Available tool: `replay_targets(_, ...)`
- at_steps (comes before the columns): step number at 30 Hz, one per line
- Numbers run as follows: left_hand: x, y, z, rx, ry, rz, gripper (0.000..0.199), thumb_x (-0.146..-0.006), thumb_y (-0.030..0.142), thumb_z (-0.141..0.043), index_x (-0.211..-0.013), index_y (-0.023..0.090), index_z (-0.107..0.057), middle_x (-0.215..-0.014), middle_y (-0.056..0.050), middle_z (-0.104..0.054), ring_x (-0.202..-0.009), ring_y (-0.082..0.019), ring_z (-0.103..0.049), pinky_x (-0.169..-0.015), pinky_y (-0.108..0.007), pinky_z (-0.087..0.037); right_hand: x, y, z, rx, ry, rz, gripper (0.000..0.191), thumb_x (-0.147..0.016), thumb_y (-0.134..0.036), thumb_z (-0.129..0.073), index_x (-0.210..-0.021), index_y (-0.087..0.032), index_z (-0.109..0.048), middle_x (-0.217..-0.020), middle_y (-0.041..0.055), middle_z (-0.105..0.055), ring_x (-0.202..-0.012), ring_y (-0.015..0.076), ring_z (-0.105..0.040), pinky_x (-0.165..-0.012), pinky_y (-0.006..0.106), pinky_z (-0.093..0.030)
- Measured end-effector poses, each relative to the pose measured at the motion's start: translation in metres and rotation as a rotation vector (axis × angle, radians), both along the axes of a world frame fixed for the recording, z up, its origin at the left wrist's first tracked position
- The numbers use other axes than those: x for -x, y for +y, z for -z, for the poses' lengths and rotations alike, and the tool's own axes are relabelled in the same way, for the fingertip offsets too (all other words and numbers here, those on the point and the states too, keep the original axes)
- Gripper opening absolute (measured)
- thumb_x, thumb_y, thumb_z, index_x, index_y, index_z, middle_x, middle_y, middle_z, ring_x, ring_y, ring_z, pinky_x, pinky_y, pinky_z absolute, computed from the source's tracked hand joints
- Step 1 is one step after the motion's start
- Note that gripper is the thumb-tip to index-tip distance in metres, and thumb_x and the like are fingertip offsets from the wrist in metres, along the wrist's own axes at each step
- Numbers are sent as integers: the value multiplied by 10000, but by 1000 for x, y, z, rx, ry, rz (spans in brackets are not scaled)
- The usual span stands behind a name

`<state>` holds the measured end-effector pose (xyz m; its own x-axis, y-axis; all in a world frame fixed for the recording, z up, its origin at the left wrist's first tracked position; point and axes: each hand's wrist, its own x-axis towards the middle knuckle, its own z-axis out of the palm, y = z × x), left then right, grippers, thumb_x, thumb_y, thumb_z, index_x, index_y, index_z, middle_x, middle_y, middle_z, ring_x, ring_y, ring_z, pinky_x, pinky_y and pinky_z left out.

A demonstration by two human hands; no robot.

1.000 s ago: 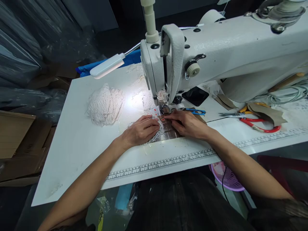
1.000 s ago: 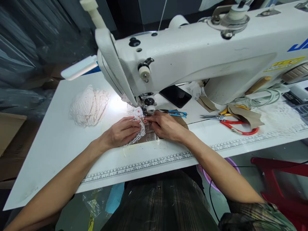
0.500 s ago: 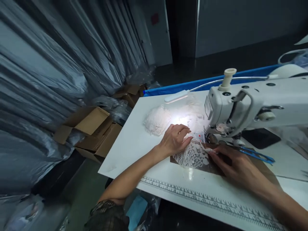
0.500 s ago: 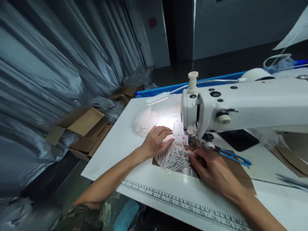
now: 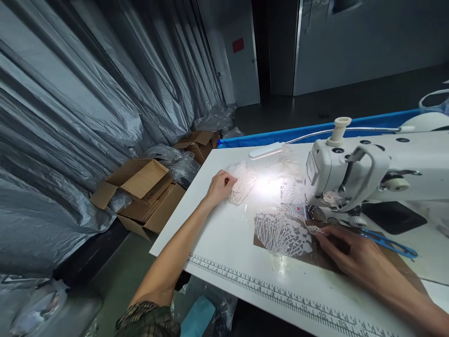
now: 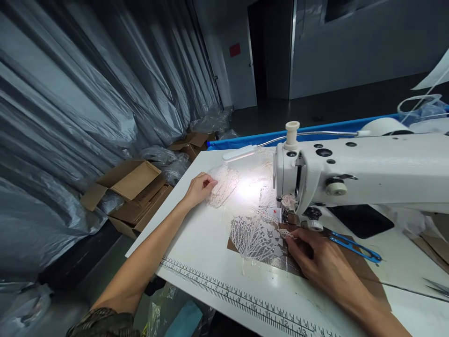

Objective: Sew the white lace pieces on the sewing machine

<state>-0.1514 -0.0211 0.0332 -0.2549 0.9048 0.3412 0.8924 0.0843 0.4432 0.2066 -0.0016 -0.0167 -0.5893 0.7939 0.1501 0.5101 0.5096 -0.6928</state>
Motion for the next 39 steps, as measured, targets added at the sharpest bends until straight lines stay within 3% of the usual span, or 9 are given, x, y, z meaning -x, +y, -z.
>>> replay_targets(6,1,-6,6,-7,-105,45,127,-812,282,-652,-791,189,-568,-781,-1,-552,-677,-137,-530,-684,-279,-454,0,1,1,23,10,-11,353,-906,-527,-450,-888,-257,-676,-860,38,-720,-645,204,-637,-574,308,-488)
replay_targets(12,6,-6,-2,-105,-235,51,188,-874,317,-522,-749,183,-563,-826,-23,-553,-721,-136,-538,-678,-258,-455,-4,1,-2,5,-13,-66,406,-936,-518,-402,-822,-231,-666,-697,24,-672,-585,186,-579,-512,295,-440)
replay_targets(16,12,-35,-15,-103,-347,126,309,-909,441,-458,-792,174,-561,-843,-43,-603,-740,-145,-578,-679,-266,-484,-5,3,-3,22,17,-130,398,-942,-498,-404,-810,-238,-675,-785,36,-693,-693,213,-623,-587,316,-476)
replay_targets(19,12,-73,-23,16,-391,238,369,-867,509,-534,-732,169,-588,-793,-50,-643,-717,-160,-611,-642,-267,-496,-6,5,-2,52,62,-129,362,-923,-500,-457,-846,-238,-695,-882,49,-708,-786,229,-645,-667,331,-497)
replay_targets(22,8,-107,-26,340,-333,474,347,-839,491,-601,-698,175,-635,-930,-76,-681,-829,-183,-645,-682,-263,-509,-6,6,-1,96,76,-163,337,-907,-492,-495,-859,-233,-706,-936,54,-711,-851,234,-645,-707,325,-495)
replay_targets(24,3,-120,-25,499,-291,522,313,-858,470,-587,-754,186,-668,-978,-80,-678,-868,-186,-643,-705,-267,-510,-7,5,-2,102,62,-177,329,-894,-494,-513,-848,-230,-704,-914,48,-710,-852,233,-640,-692,314,-486)
replay_targets(32,-5,-108,-4,269,-118,41,306,-874,458,-539,-966,191,-657,-957,-60,-651,-800,-175,-585,-714,-293,-463,-10,3,-7,162,-58,-29,271,-839,-471,-566,-772,-217,-630,-577,-17,-572,-482,134,-484,-446,254,-358)
replay_targets(36,-7,-100,11,267,-133,59,274,-842,435,-585,-937,191,-668,-933,-52,-620,-791,-167,-570,-694,-286,-448,-10,6,-2,195,14,-47,249,-824,-471,-593,-811,-222,-599,-629,4,-594,-536,156,-532,-480,270,-410)
replay_targets(39,-10,-97,17,263,-185,115,228,-828,408,-610,-857,191,-676,-899,-41,-603,-760,-150,-560,-674,-272,-438,-7,7,2,187,113,-60,276,-813,-467,-613,-952,-232,-575,-797,45,-652,-649,189,-588,-570,307,-484)
